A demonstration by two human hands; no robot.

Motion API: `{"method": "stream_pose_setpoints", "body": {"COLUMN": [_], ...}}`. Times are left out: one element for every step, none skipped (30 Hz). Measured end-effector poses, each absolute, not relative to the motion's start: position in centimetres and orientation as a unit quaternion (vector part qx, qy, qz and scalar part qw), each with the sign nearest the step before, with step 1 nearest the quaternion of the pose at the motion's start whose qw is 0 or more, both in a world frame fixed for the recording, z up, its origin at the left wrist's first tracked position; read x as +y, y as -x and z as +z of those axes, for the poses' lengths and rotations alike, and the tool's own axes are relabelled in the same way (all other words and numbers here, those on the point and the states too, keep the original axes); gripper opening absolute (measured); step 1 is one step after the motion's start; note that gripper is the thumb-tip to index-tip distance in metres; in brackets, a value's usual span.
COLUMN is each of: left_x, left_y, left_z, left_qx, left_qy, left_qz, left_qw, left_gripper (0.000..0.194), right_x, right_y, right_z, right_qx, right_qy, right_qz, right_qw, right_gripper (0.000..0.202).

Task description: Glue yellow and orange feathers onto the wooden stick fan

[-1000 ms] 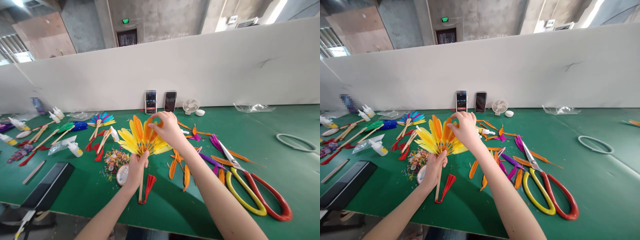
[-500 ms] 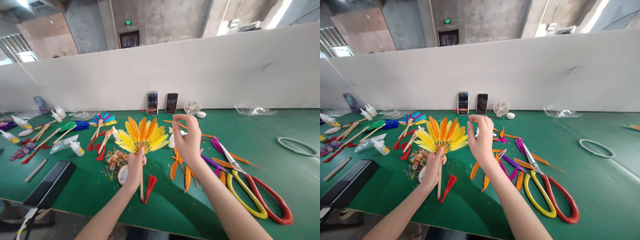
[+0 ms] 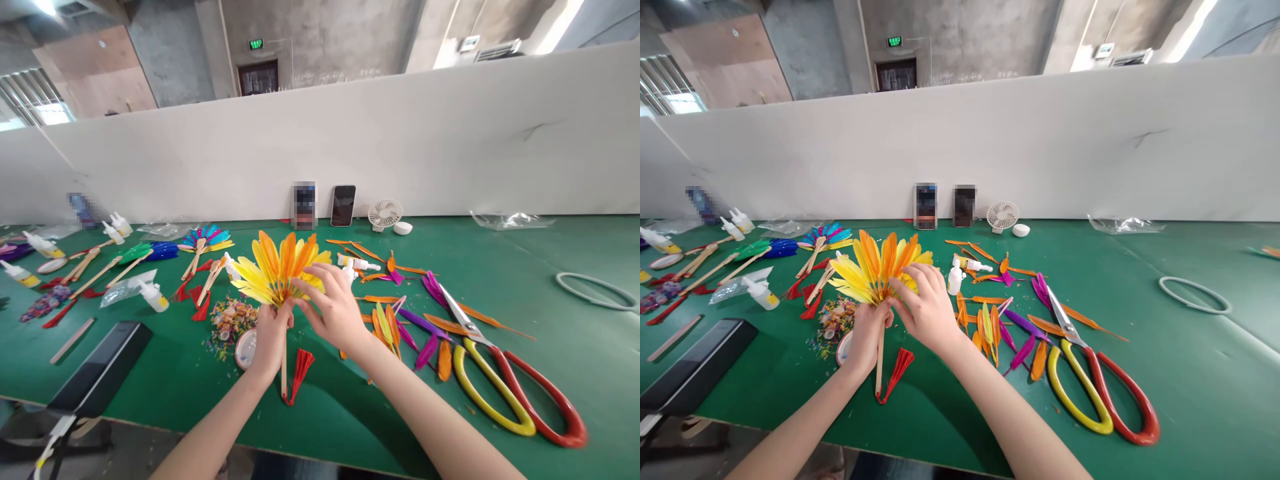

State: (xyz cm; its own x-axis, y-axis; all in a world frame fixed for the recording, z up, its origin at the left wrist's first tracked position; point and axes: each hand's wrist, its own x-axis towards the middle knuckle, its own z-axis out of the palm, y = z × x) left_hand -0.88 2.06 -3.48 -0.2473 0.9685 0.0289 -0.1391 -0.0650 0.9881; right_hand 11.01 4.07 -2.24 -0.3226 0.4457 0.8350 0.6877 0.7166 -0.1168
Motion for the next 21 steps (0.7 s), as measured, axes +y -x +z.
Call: {"method": "stream_pose_setpoints", "body": {"left_x": [2.1,2.1,2.1,2.1,2.1,2.1,2.0,2.0,2.0,2.0,2.0,1.9,1.9,1.9,1.9,1.9,1.9,1.9,2.0,2.0,2.0], "left_y": [0.9,0.9,0.9,0.9,0.9,0.9,0.9,0.9,0.9,0.9,0.9,0.9,0.9,0.9,0.9,0.9,0.9,1.0,1.0,1.0,1.0], "left_z": [-3.4,-3.4,-3.4,-3.4,-3.4,-3.5,-3.5,-3.5,-3.6,-3.6,-3.6,-3.6,-3.6,-3.6,-3.6,-3.6,-3.6,-3.7,-3.7,-3.8,-3.8], "left_qx": [0.506,0.504,0.501,0.500,0.499,0.499,0.499,0.498,0.496,0.494,0.493,0.492,0.489,0.487,0.485,0.484,0.484,0.485,0.487,0.489,0.489], "left_qy": [-0.406,-0.401,-0.394,-0.386,-0.377,-0.371,-0.367,-0.364,-0.363,-0.362,-0.362,-0.363,-0.364,-0.365,-0.366,-0.365,-0.364,-0.362,-0.360,-0.358,-0.358], "left_qz": [0.605,0.608,0.611,0.614,0.617,0.619,0.620,0.621,0.622,0.622,0.622,0.622,0.623,0.623,0.623,0.624,0.624,0.624,0.622,0.622,0.623], "left_qw": [0.461,0.465,0.469,0.474,0.477,0.480,0.482,0.484,0.486,0.487,0.489,0.490,0.490,0.491,0.492,0.493,0.494,0.495,0.495,0.495,0.495], "left_gripper": [0.032,0.031,0.030,0.029,0.027,0.025,0.024,0.022,0.021,0.020,0.019,0.018,0.017,0.017,0.017,0.017,0.018,0.018,0.018,0.018,0.019], "right_x": [4.0,4.0,4.0,4.0,4.0,4.1,4.1,4.1,4.1,4.1,4.2,4.2,4.2,4.2,4.2,4.2,4.2,4.2,4.2,4.2,4.1], "right_y": [-10.9,-10.8,-10.7,-10.7,-10.6,-10.6,-10.6,-10.6,-10.6,-10.6,-10.6,-10.6,-10.6,-10.6,-10.6,-10.7,-10.7,-10.7,-10.7,-10.7,-10.7], "right_z": [-2.4,-2.6,-2.8,-3.0,-3.1,-3.2,-3.3,-3.4,-3.5,-3.6,-3.6,-3.7,-3.7,-3.7,-3.7,-3.7,-3.7,-3.7,-3.7,-3.7,-3.6], "right_qx": [-0.814,-0.823,-0.829,-0.833,-0.835,-0.836,-0.837,-0.837,-0.837,-0.837,-0.838,-0.838,-0.838,-0.838,-0.839,-0.839,-0.840,-0.841,-0.841,-0.840,-0.837], "right_qy": [0.344,0.338,0.334,0.332,0.331,0.331,0.331,0.332,0.333,0.335,0.337,0.337,0.337,0.337,0.336,0.334,0.333,0.332,0.332,0.333,0.334], "right_qz": [-0.136,-0.140,-0.142,-0.144,-0.145,-0.146,-0.146,-0.145,-0.142,-0.139,-0.136,-0.135,-0.135,-0.136,-0.137,-0.137,-0.135,-0.131,-0.126,-0.121,-0.116], "right_qw": [0.447,0.435,0.425,0.419,0.415,0.413,0.411,0.411,0.410,0.409,0.408,0.407,0.407,0.407,0.407,0.406,0.406,0.406,0.408,0.411,0.417], "right_gripper": [0.024,0.027,0.030,0.032,0.034,0.035,0.037,0.038,0.039,0.039,0.040,0.040,0.041,0.041,0.042,0.043,0.043,0.043,0.043,0.044,0.044]}}
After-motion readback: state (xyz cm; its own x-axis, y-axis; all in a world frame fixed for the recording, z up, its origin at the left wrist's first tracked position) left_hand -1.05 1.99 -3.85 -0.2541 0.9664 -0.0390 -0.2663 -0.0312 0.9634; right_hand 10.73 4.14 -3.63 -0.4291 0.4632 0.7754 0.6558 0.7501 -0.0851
